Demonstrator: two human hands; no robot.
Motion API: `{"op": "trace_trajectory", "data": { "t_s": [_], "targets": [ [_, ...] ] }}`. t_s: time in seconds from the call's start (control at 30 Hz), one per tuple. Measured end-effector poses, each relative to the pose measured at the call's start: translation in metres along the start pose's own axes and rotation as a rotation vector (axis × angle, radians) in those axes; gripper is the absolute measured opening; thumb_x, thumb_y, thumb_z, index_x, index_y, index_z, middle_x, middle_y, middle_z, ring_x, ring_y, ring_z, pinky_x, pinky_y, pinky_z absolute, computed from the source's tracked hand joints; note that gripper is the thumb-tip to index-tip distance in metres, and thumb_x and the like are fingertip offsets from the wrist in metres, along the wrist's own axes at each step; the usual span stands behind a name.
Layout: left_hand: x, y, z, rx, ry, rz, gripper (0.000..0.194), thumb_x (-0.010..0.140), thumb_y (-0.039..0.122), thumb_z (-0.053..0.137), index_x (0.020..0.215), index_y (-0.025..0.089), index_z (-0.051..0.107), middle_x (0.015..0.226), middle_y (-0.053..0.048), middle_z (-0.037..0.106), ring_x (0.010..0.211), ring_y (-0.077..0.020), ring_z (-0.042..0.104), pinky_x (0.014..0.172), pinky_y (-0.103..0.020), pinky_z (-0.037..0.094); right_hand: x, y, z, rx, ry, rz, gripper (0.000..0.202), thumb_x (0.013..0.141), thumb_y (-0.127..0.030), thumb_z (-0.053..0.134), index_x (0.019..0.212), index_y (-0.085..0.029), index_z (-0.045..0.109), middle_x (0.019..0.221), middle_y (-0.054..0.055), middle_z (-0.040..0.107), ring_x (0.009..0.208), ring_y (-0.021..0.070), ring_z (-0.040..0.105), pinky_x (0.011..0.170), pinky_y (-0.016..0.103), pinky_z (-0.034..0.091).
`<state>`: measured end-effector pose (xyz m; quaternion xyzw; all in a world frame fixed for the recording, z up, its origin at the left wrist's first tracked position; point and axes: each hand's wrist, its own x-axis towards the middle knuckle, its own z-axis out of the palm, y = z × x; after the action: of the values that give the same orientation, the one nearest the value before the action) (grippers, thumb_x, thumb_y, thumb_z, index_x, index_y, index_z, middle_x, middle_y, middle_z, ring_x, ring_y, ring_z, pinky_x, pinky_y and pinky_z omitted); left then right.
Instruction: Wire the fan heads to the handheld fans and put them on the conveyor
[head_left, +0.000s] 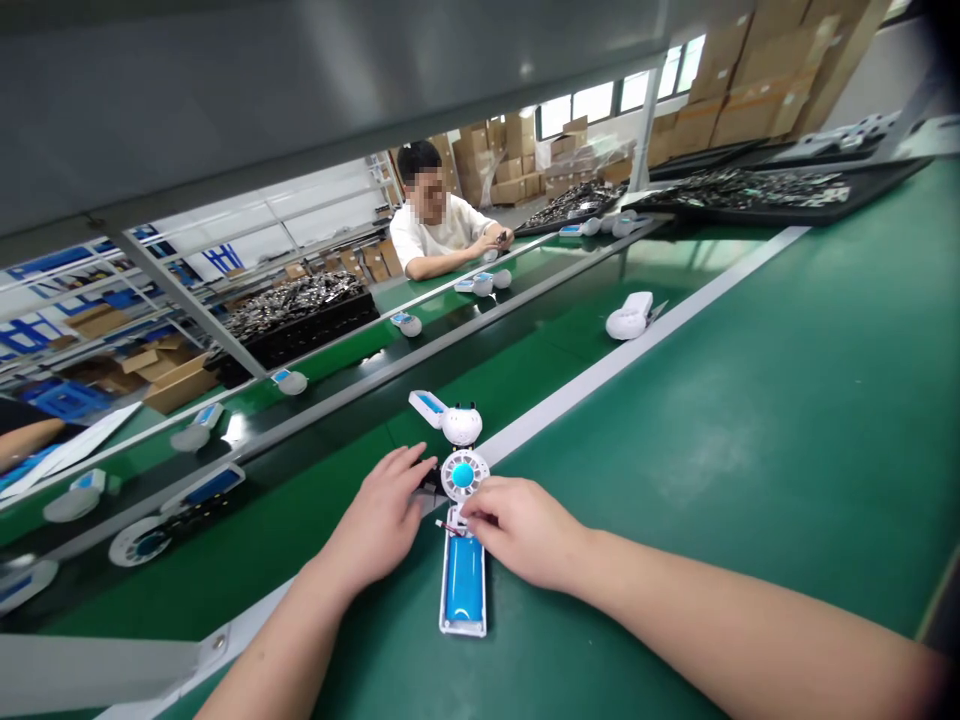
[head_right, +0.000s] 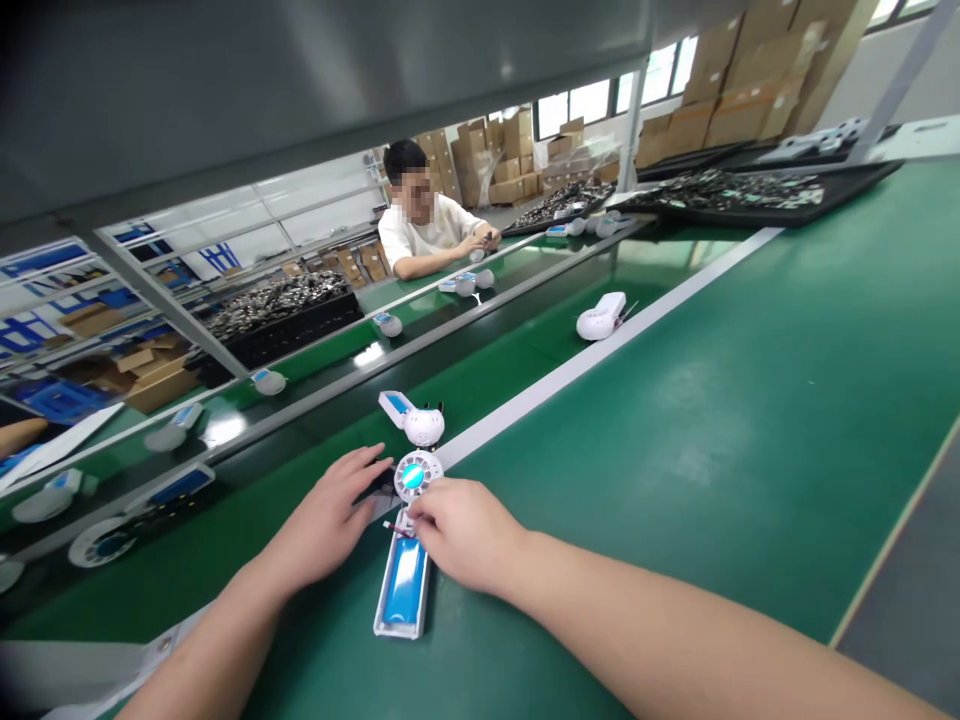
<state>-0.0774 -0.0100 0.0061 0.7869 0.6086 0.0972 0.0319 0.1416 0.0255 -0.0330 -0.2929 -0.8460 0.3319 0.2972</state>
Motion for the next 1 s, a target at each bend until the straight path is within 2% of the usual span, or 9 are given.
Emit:
{"op": "trace_trajectory", "data": {
  "t_s": [0.07, 0.13, 0.23, 0.37, 0.47, 0.6, 0.77, 0.87, 1.0],
  "targets": [
    [0.009, -0.004, 0.006, -0.053, -0.092, 0.052, 0.051, 0.09, 0.014, 0.043, 0.139, 0.027, 0.05, 0.148, -0.003, 0.048, 0.142, -0.0261, 0.033, 0.113, -0.047, 0.032, 0.001, 0.002, -0.003, 0.008, -0.017, -0.007, 0.022, 0.086, -0.013, 0.055, 0.093, -0.021, 0.074, 0.093, 0.003, 0.072, 0.084, 0.0161, 0.064, 0.077, 0.026, 0.048],
    [0.013, 0.0, 0.009, -0.072, -0.131, 0.036, 0.048, 0.089, 0.016, 0.047, 0.135, 0.028, 0.054, 0.136, -0.004, 0.058, 0.132, -0.0262, 0.045, 0.109, -0.045, 0.036, 0.003, 0.002, -0.005, 0.01, -0.015, 0.025, 0.022, 0.084, -0.012, 0.055, 0.091, -0.021, 0.074, 0.091, 0.002, 0.072, 0.082, 0.0155, 0.064, 0.074, 0.025, 0.048],
    [0.007, 0.009, 0.004, -0.047, -0.094, -0.13, 0.044, 0.084, 0.021, 0.056, 0.127, 0.024, 0.061, 0.109, -0.007, 0.067, 0.105, -0.0265, 0.059, 0.091, -0.039, 0.045, 0.005, 0.004, -0.006, -0.01, 0.014, 0.135, 0.017, 0.081, -0.014, 0.058, 0.078, -0.021, 0.073, 0.08, 0.001, 0.07, 0.072, 0.015, 0.063, 0.065, 0.025, 0.046],
    [-0.012, 0.019, -0.011, -0.114, -0.095, -0.377, 0.022, 0.085, 0.029, 0.054, 0.099, 0.023, 0.071, 0.09, -0.005, 0.067, 0.082, -0.0237, 0.062, 0.07, -0.033, 0.044, 0.005, 0.007, -0.004, 0.027, 0.029, 0.189, 0.012, 0.077, -0.016, 0.062, 0.073, -0.021, 0.073, 0.075, 0.0, 0.068, 0.068, 0.0146, 0.061, 0.062, 0.025, 0.045],
    [-0.029, 0.028, -0.014, -0.304, -0.119, -0.491, 0.022, 0.085, 0.038, 0.055, 0.085, 0.021, 0.068, 0.08, -0.003, 0.067, 0.072, -0.0213, 0.061, 0.063, -0.029, 0.042, 0.004, 0.008, -0.002, 0.144, 0.032, 0.141, 0.013, 0.076, -0.014, 0.062, 0.077, -0.02, 0.073, 0.079, 0.0, 0.068, 0.071, 0.0138, 0.061, 0.063, 0.024, 0.046],
    [-0.043, 0.044, 0.001, -0.723, -0.128, -0.595, 0.029, 0.084, 0.042, 0.058, 0.099, 0.019, 0.067, 0.081, -0.003, 0.07, 0.073, -0.0214, 0.065, 0.064, -0.029, 0.047, 0.004, 0.007, -0.001, 0.251, 0.018, 0.109, 0.013, 0.077, -0.015, 0.062, 0.079, -0.02, 0.073, 0.084, 0.0, 0.067, 0.074, 0.0137, 0.062, 0.066, 0.024, 0.047],
    [-0.042, 0.058, 0.019, -0.796, 0.08, -0.559, 0.038, 0.086, 0.043, 0.057, 0.112, 0.018, 0.067, 0.092, -0.006, 0.072, 0.086, -0.0241, 0.068, 0.077, -0.034, 0.052, 0.003, 0.002, 0.005, 0.262, 0.032, 0.158, 0.011, 0.071, -0.01, 0.06, 0.069, -0.019, 0.067, 0.078, 0.0, 0.064, 0.069, 0.0127, 0.06, 0.061, 0.022, 0.045],
    [-0.042, 0.06, 0.022, -0.657, 0.164, -0.425, 0.03, 0.087, 0.038, 0.057, 0.105, 0.019, 0.072, 0.095, -0.007, 0.072, 0.088, -0.023, 0.068, 0.079, -0.033, 0.053, 0.0, -0.007, 0.012, 0.229, 0.131, 0.167, 0.011, 0.065, -0.008, 0.06, 0.065, -0.018, 0.062, 0.074, -0.001, 0.062, 0.068, 0.0124, 0.058, 0.06, 0.022, 0.044],
    [-0.045, 0.061, 0.026, -0.51, 0.262, -0.264, 0.023, 0.09, 0.03, 0.056, 0.101, 0.022, 0.074, 0.101, -0.007, 0.071, 0.09, -0.0195, 0.067, 0.08, -0.029, 0.053, -0.003, -0.02, 0.016, 0.073, 0.235, 0.056, 0.01, 0.065, -0.009, 0.059, 0.062, -0.018, 0.059, 0.069, -0.001, 0.061, 0.069, 0.0138, 0.057, 0.064, 0.024, 0.044]
  ]
}}
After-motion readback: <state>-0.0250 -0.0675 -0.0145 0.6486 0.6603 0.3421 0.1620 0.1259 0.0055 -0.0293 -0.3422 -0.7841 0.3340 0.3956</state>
